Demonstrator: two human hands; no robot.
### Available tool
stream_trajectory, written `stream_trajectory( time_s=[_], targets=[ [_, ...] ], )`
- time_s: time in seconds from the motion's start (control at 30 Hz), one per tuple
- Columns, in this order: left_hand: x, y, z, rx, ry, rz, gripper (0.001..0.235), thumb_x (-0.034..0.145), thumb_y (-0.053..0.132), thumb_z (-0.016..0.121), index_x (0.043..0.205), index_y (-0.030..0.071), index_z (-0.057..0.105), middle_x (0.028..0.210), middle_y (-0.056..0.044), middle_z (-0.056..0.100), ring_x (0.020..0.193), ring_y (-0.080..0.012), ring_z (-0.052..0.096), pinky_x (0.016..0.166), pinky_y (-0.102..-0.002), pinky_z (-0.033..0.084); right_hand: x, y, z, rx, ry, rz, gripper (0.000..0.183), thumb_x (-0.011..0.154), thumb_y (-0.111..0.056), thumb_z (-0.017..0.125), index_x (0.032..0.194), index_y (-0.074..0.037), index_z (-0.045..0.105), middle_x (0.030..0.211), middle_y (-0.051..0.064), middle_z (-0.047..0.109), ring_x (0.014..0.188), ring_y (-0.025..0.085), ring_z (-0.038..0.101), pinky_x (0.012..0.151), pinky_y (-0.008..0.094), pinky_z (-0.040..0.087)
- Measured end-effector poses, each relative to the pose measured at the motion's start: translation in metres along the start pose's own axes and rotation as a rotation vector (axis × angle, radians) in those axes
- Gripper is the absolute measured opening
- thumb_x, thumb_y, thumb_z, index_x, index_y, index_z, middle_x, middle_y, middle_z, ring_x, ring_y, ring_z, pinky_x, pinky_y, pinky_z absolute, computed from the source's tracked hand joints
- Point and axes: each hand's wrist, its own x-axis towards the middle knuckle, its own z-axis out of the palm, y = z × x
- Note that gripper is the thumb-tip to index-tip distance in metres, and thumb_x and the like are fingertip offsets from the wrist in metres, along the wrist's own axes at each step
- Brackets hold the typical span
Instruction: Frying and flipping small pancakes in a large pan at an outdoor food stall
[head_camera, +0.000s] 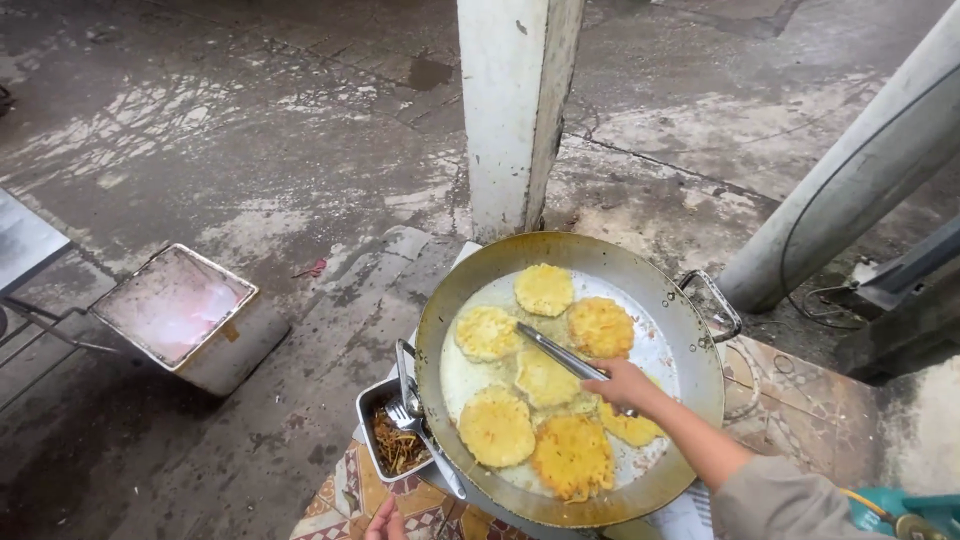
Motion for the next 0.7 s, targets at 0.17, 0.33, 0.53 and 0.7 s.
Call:
stream_trajectory(
  time_s=[0.17, 0.33, 0.53, 0.7],
  targets=[
    [0.002, -0.003, 0.004, -0.015, 0.018, -0.046, 0.03, 0.095, 0.009, 0.062, 0.124, 0.005, 0.069, 0.127, -0.014, 0.068, 0.111, -0.0243, 0.064, 0.099, -0.035, 0.044, 0.041, 0.028, -0.005, -0.229, 0.207, -0.209, 0.06, 0.084, -0.033, 0.074, 0.142, -0.026, 0.06, 0.088, 0.012, 0.071, 0.073, 0.025, 0.068, 0.059, 0.036, 0.055],
    [0.004, -0.002, 0.003, -0.042, 0.036, -0.099, 0.028, 0.098, 0.011, 0.06, 0.125, 0.006, 0.067, 0.131, -0.012, 0.066, 0.116, -0.0244, 0.062, 0.103, -0.038, 0.042, 0.042, 0.043, -0.022, -0.846, 0.4, -0.305, 0.064, 0.092, -0.025, 0.06, 0.154, -0.031, 0.042, 0.103, 0.004, 0.067, 0.079, 0.023, 0.074, 0.073, 0.04, 0.064],
    [0.0, 0.003, 0.005, -0.076, 0.044, -0.167, 0.027, 0.101, 0.014, 0.057, 0.126, 0.007, 0.065, 0.135, -0.011, 0.064, 0.122, -0.0247, 0.06, 0.108, -0.043, 0.039, 0.092, 0.056, -0.018, -1.153, 0.616, -0.496, 0.071, 0.087, -0.014, 0.062, 0.154, -0.025, 0.039, 0.1, 0.0, 0.059, 0.08, 0.019, 0.069, 0.068, 0.041, 0.06],
    [-0.014, 0.009, 0.015, -0.12, 0.089, -0.183, 0.021, 0.103, 0.015, 0.056, 0.12, 0.008, 0.067, 0.133, -0.011, 0.065, 0.124, -0.0272, 0.06, 0.112, -0.048, 0.036, -0.018, -0.018, -0.075, -0.312, 0.283, -0.103, 0.059, 0.096, -0.025, 0.066, 0.15, -0.037, 0.047, 0.102, -0.004, 0.077, 0.049, 0.007, 0.047, 0.041, 0.018, 0.039]
  ],
)
